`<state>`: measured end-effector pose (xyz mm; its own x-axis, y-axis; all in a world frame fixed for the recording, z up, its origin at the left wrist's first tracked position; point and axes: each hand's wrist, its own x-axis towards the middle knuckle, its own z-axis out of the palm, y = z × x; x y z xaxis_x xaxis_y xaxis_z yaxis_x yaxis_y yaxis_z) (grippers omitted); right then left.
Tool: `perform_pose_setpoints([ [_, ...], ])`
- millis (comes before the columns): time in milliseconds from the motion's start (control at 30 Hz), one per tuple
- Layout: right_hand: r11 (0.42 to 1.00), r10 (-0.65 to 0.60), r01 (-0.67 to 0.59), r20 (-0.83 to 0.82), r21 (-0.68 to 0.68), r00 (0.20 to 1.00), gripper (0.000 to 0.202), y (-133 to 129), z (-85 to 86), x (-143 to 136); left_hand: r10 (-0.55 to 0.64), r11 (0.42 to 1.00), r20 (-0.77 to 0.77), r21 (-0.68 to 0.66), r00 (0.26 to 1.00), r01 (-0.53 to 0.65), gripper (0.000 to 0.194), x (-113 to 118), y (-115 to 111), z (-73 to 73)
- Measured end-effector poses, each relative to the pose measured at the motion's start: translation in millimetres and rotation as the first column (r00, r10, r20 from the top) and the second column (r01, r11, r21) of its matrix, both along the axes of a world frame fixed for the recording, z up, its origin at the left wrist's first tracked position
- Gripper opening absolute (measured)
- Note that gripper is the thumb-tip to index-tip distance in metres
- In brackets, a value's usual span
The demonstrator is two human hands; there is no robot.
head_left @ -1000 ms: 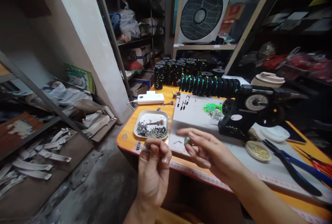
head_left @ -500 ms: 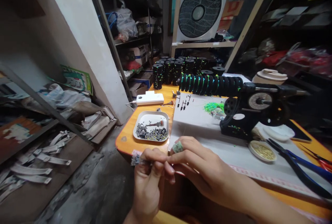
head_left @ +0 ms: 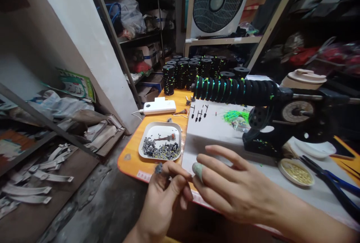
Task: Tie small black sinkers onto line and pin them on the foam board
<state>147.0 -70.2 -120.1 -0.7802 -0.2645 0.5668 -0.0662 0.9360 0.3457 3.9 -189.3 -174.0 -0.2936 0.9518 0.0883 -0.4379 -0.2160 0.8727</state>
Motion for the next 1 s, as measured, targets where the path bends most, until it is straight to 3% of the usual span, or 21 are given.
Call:
perform_pose_setpoints([
  [100, 0.997, 0.018, -0.018, 0.001, 0.075, 1.0, 0.019, 4, -0.9, 4, -0.099, 0.984, -0.154, -0.165, 0.983, 0.073, 0.019, -7, 7, 8.0],
  [200, 0.992, -0.003, 0.0, 0.025, 0.125, 1.0, 0.017, 8, -1.5, 6, -0.166, 0.965, -0.387, -0.253, 0.907, 0.069, 0.019, -16, 11, 17.1],
  [267, 0.991, -0.025, 0.02, 0.031, 0.13, 0.999, 0.021, 11, -2.8, 5, -0.211, 0.964, -0.604, -0.257, 0.769, 0.063, 0.016, -22, 14, 24.2],
  [367, 0.995, -0.055, 0.053, 0.031, 0.087, 0.998, 0.024, 14, -6.7, 4, -0.245, 0.966, -0.834, -0.251, 0.494, 0.056, 0.017, -30, 16, 35.0],
  [433, 0.997, -0.074, 0.073, 0.026, 0.025, 0.997, 0.023, 14, -9.0, 3, -0.25, 0.967, -0.875, -0.251, 0.415, 0.054, 0.018, -32, 16, 40.2],
  [467, 0.997, -0.072, 0.072, 0.021, -0.034, 0.997, 0.023, 13, -9.4, 3, -0.249, 0.967, -0.871, -0.245, 0.423, 0.065, 0.018, -32, 15, 41.6],
  [533, 0.975, -0.03, 0.028, -0.004, -0.222, 1.0, 0.021, 10, -8.0, 3, -0.239, 0.971, -0.827, -0.2, 0.51, 0.131, 0.017, -31, 12, 41.4],
  [600, 0.894, 0.045, -0.055, -0.032, -0.444, 0.998, 0.024, 7, -4.0, 3, -0.221, 0.965, -0.734, -0.071, 0.642, 0.251, 0.017, -27, 10, 37.4],
  [667, 0.819, 0.091, -0.118, -0.077, -0.561, 0.993, 0.027, 7, 0.6, 3, -0.198, 0.938, -0.62, 0.106, 0.76, 0.33, 0.017, -21, 10, 30.2],
  [733, 0.834, 0.087, -0.14, -0.123, -0.533, 0.989, 0.026, 13, 4.0, 5, -0.174, 0.91, -0.507, 0.245, 0.844, 0.335, 0.018, -16, 11, 22.0],
  [800, 0.904, 0.031, -0.101, -0.172, -0.417, 0.985, 0.02, 26, 5.7, 9, -0.151, 0.905, -0.407, 0.311, 0.901, 0.292, 0.017, -11, 11, 15.1],
  [900, 0.963, -0.076, 0.023, -0.191, -0.268, 0.979, 0.017, 39, 7.3, 14, -0.095, 0.958, -0.31, 0.23, 0.946, 0.171, 0.015, -8, 8, 10.2],
  [1000, 0.933, -0.012, -0.023, -0.095, -0.36, 0.995, 0.022, 30, 7.8, 13, -0.038, 0.999, -0.318, -0.045, 0.947, 0.025, 0.019, -6, 1, 12.3],
])
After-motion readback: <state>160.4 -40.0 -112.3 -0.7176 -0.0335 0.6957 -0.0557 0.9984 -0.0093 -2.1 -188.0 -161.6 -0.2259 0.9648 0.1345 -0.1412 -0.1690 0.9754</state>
